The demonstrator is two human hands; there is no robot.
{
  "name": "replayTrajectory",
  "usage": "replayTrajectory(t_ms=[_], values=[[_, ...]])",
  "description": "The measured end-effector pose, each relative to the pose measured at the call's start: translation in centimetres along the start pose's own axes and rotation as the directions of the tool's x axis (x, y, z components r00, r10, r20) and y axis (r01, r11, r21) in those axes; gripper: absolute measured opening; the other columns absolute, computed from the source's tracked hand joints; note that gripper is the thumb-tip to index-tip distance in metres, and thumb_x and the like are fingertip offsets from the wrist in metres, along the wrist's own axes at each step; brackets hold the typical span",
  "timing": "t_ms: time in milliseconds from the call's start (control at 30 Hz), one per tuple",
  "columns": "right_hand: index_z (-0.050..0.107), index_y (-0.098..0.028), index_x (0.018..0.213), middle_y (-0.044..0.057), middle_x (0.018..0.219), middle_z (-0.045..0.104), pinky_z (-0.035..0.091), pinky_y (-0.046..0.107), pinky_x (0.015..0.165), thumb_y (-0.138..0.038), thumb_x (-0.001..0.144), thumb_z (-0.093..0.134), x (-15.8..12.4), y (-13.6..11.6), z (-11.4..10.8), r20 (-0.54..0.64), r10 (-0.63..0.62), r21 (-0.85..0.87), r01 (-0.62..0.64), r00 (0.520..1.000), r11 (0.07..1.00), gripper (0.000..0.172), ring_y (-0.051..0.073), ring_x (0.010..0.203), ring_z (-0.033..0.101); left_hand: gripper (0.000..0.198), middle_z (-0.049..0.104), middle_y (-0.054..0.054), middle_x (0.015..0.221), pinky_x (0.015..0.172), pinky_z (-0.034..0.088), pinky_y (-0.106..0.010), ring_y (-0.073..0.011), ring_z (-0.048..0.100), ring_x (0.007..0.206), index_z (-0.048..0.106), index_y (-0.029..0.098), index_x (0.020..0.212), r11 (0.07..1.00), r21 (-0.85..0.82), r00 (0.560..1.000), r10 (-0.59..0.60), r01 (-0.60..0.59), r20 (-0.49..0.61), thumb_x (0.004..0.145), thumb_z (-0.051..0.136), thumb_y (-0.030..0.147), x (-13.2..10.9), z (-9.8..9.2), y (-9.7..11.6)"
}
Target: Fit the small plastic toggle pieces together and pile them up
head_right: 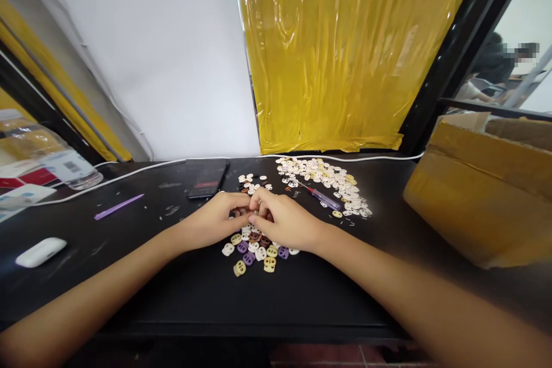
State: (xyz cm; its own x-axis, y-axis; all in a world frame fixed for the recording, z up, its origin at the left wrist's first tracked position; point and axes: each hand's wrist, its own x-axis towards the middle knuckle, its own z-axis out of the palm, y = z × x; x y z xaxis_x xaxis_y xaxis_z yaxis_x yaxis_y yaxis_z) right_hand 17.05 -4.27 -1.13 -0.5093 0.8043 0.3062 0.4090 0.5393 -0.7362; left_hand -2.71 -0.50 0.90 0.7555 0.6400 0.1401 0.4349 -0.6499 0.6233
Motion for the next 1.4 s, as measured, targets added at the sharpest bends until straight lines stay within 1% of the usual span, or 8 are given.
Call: replayTrajectory(t_ms=[200,400,567,700,867,967,1100,1400], values=[[0.055,-0.021,0.097,-0.003,0.075,0.062,0.045,0.027,0.064,-0.011,0.088,0.049,0.2,0.4,-0.2,-0.049,0.01,0.036,-0.008,0.999,0.999,0.014,0.013,0.067,0.058,0.015,0.063,-0.001,0.076,0.061,0.042,-0.024,-0.0128,0.055,0.065,0.067,0.016,0.085,1.0,0.023,0.999,0.019,-0.018,-0.029,0.09,0.054,0.022,0.1,0.2,-0.3],[0.059,-0.02,0.091,0.0,0.078,0.065,0.045,0.026,0.062,-0.011,0.086,0.046,0.5,0.9,-0.6,-0.197,0.049,0.005,-0.049,0.979,0.999,0.016,0.013,0.068,0.059,0.014,0.065,-0.002,0.079,0.059,0.043,-0.024,-0.0124,0.056,0.064,0.07,0.017,0.09,0.999,0.044,0.996,0.017,-0.013,-0.087,0.087,0.057,0.021,-0.1,0.4,-0.7],[0.061,-0.019,0.082,-0.002,0.069,0.063,0.042,0.024,0.054,-0.007,0.077,0.052,0.7,1.0,-1.1,-0.242,0.092,-0.031,-0.102,0.966,0.994,0.016,0.011,0.059,0.055,0.012,0.059,0.002,0.067,0.054,0.038,-0.023,-0.0112,0.05,0.057,0.062,0.017,0.085,0.998,0.023,0.991,-0.058,0.061,-0.121,0.087,0.051,0.021,-0.1,0.1,0.1],[0.066,-0.018,0.08,-0.001,0.07,0.065,0.042,0.025,0.055,-0.006,0.075,0.056,0.6,0.8,-1.0,-0.207,0.083,-0.092,-0.104,0.975,0.99,0.017,0.011,0.058,0.054,0.018,0.051,0.003,0.064,0.058,0.036,-0.026,-0.0125,0.047,0.06,0.05,0.018,0.073,0.994,0.016,0.964,-0.096,0.104,-0.247,0.088,0.039,0.019,-0.1,-0.5,0.6],[0.07,-0.019,0.084,0.002,0.084,0.069,0.048,0.03,0.073,-0.005,0.077,0.058,0.4,0.5,-0.7,-0.103,-0.096,-0.174,0.077,0.99,0.982,0.02,0.015,0.074,0.06,0.027,0.046,0.003,0.065,0.061,0.036,-0.028,-0.0132,0.046,0.063,0.04,0.019,0.069,0.991,-0.064,0.94,-0.129,0.114,-0.317,0.095,0.033,0.023,0.0,-0.5,0.3],[0.072,-0.02,0.089,0.003,0.087,0.068,0.047,0.034,0.085,-0.004,0.078,0.06,0.3,0.2,-0.7,-0.036,-0.168,-0.22,0.156,0.985,0.963,0.024,0.018,0.087,0.061,0.027,0.046,0.004,0.065,0.059,0.036,-0.027,-0.0127,0.046,0.061,0.044,0.019,0.074,0.988,-0.095,0.934,-0.149,0.125,-0.324,0.098,0.037,0.031,0.1,-0.3,0.0],[0.073,-0.021,0.092,0.004,0.089,0.066,0.046,0.034,0.086,-0.006,0.08,0.061,0.2,0.1,-1.0,0.028,-0.191,-0.233,0.193,0.981,0.953,0.022,0.018,0.09,0.06,0.026,0.051,0.003,0.07,0.059,0.039,-0.025,-0.0115,0.047,0.062,0.051,0.018,0.082,0.988,-0.133,0.943,-0.114,0.076,-0.313,0.097,0.047,0.038,0.3,0.1,-0.4],[0.075,-0.021,0.097,0.005,0.095,0.067,0.045,0.035,0.089,-0.01,0.082,0.065,0.1,0.6,-0.9,0.116,-0.194,-0.251,0.218,0.974,0.943,0.022,0.019,0.093,0.058,0.017,0.064,-0.002,0.082,0.066,0.05,-0.027,-0.0135,0.059,0.071,0.061,0.016,0.09,0.971,-0.236,0.956,-0.106,0.04,-0.275,0.09,0.058,0.032,0.6,0.6,-1.4]])
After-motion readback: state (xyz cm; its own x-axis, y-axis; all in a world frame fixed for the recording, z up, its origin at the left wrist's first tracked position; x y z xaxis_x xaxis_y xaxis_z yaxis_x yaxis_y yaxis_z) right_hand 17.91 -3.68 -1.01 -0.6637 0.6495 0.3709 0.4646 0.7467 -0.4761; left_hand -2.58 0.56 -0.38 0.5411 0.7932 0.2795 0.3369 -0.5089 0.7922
